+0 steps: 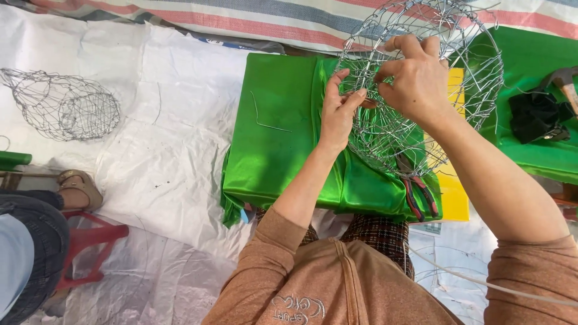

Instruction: Finishing the assembly of a wire cage by bending and cutting wires with pliers.

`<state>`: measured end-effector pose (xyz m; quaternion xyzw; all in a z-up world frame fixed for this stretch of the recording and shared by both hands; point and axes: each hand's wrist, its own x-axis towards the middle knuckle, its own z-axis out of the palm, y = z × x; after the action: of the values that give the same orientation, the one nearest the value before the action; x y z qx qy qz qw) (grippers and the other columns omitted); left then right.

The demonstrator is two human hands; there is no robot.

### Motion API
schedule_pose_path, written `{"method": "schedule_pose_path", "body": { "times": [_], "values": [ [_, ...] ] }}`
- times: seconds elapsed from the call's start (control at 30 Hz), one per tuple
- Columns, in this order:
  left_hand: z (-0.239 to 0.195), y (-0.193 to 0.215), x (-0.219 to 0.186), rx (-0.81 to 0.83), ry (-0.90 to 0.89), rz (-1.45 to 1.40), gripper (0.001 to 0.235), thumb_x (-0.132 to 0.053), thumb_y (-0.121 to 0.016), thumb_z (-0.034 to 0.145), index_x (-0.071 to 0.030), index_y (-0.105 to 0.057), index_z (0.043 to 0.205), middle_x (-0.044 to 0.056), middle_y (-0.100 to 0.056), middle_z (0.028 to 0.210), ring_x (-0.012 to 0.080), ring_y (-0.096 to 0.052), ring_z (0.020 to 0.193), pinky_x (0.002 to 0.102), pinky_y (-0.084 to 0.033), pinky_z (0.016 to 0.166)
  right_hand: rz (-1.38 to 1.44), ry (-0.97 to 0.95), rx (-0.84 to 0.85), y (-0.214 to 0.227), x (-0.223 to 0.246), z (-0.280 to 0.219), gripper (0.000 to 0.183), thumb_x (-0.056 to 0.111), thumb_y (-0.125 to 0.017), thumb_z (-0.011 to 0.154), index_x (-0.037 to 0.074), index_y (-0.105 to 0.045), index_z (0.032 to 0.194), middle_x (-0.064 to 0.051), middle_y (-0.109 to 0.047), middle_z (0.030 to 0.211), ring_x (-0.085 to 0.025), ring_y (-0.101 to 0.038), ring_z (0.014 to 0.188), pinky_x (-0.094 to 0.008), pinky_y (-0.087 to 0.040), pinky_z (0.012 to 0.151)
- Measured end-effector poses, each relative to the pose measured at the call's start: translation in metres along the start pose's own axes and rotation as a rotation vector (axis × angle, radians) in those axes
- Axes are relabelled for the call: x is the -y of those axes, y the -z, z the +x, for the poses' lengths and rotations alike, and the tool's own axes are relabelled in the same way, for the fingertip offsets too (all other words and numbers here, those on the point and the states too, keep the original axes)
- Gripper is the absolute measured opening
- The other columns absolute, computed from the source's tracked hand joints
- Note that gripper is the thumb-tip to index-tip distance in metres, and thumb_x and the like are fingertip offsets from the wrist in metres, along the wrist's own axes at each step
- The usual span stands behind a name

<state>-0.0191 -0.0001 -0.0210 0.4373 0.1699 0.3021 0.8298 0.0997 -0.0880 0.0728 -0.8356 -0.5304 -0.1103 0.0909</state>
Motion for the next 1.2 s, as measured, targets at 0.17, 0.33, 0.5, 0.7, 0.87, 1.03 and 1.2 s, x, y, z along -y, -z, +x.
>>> {"method": "schedule_pose_path", "body": {
  "times": [0.17, 0.33, 0.5, 0.7, 0.87, 1.03, 1.2],
  "values": [
    [0.005, 0.004, 0.007, 0.046, -0.022, -0.062, 0.057, -0.012, -0.067, 0.096, -0.011, -0.039, 0.146, 0.010, -0.073, 0.078, 0.0210, -0.075, 0.073, 0.024, -0.042, 0.065, -0.033, 0.077, -0.072, -0.019, -0.013, -0.002, 0.006, 0.013, -0.078, 0.084, 0.017, -0.083, 0.084, -0.004, -0.065, 0.135, -0.039, -0.045, 0.107, -0.045, -0.050, 0.060],
    [-0.005, 0.000, -0.010, 0.068, 0.005, 0.012, 0.058, -0.020, -0.068, 0.094, -0.014, -0.041, 0.145, 0.016, -0.076, 0.076, 0.0057, -0.028, 0.047, 0.024, -0.027, 0.046, -0.042, 0.142, -0.111, -0.023, -0.022, -0.008, 0.006, 0.014, -0.080, 0.080, 0.019, -0.083, 0.082, -0.008, -0.066, 0.136, -0.040, -0.046, 0.104, -0.048, -0.045, 0.081],
    [-0.005, 0.004, -0.009, 0.094, 0.017, 0.128, 0.085, -0.006, -0.077, 0.082, -0.015, -0.032, 0.153, 0.007, -0.069, 0.071, 0.0143, -0.063, 0.074, 0.033, -0.051, 0.080, 0.052, 0.151, -0.157, -0.025, -0.027, -0.011, 0.004, 0.013, -0.084, 0.084, 0.017, -0.083, 0.084, -0.008, -0.064, 0.137, -0.037, -0.044, 0.105, -0.047, -0.040, 0.088],
    [-0.012, -0.005, -0.015, 0.046, 0.005, 0.258, 0.074, 0.005, -0.066, 0.085, -0.014, -0.033, 0.148, 0.010, -0.072, 0.076, 0.0113, -0.050, 0.055, 0.030, -0.043, 0.059, 0.129, 0.162, -0.104, -0.011, -0.020, -0.012, 0.005, 0.008, -0.084, 0.083, 0.011, -0.083, 0.086, -0.015, -0.061, 0.139, -0.041, -0.044, 0.110, -0.053, -0.039, 0.088],
    [-0.011, -0.007, -0.018, 0.074, 0.021, 0.276, 0.083, 0.000, -0.073, 0.080, -0.018, -0.032, 0.149, 0.012, -0.075, 0.089, 0.0109, -0.054, 0.065, 0.030, -0.047, 0.071, 0.176, 0.149, -0.086, -0.013, -0.024, -0.012, 0.007, 0.006, -0.084, 0.083, 0.010, -0.083, 0.088, -0.016, -0.057, 0.140, -0.043, -0.041, 0.111, -0.054, -0.039, 0.087],
    [-0.006, -0.004, -0.001, 0.096, -0.077, 0.225, 0.081, 0.002, -0.076, 0.080, -0.017, -0.034, 0.147, 0.009, -0.070, 0.089, 0.0181, -0.066, 0.099, 0.035, -0.051, 0.096, 0.200, 0.144, -0.063, -0.008, -0.023, -0.013, 0.008, 0.006, -0.083, 0.083, 0.009, -0.084, 0.091, -0.017, -0.056, 0.141, -0.043, -0.041, 0.111, -0.055, -0.038, 0.090],
    [-0.006, -0.002, -0.003, 0.156, -0.092, 0.250, 0.081, -0.001, -0.075, 0.082, -0.016, -0.030, 0.148, 0.010, -0.072, 0.087, 0.0161, -0.067, 0.089, 0.031, -0.046, 0.087, 0.247, 0.091, 0.021, -0.002, -0.024, -0.011, 0.004, 0.010, -0.083, 0.086, 0.013, -0.084, 0.089, -0.018, -0.053, 0.144, -0.044, -0.039, 0.115, -0.056, -0.041, 0.083]
  ]
}}
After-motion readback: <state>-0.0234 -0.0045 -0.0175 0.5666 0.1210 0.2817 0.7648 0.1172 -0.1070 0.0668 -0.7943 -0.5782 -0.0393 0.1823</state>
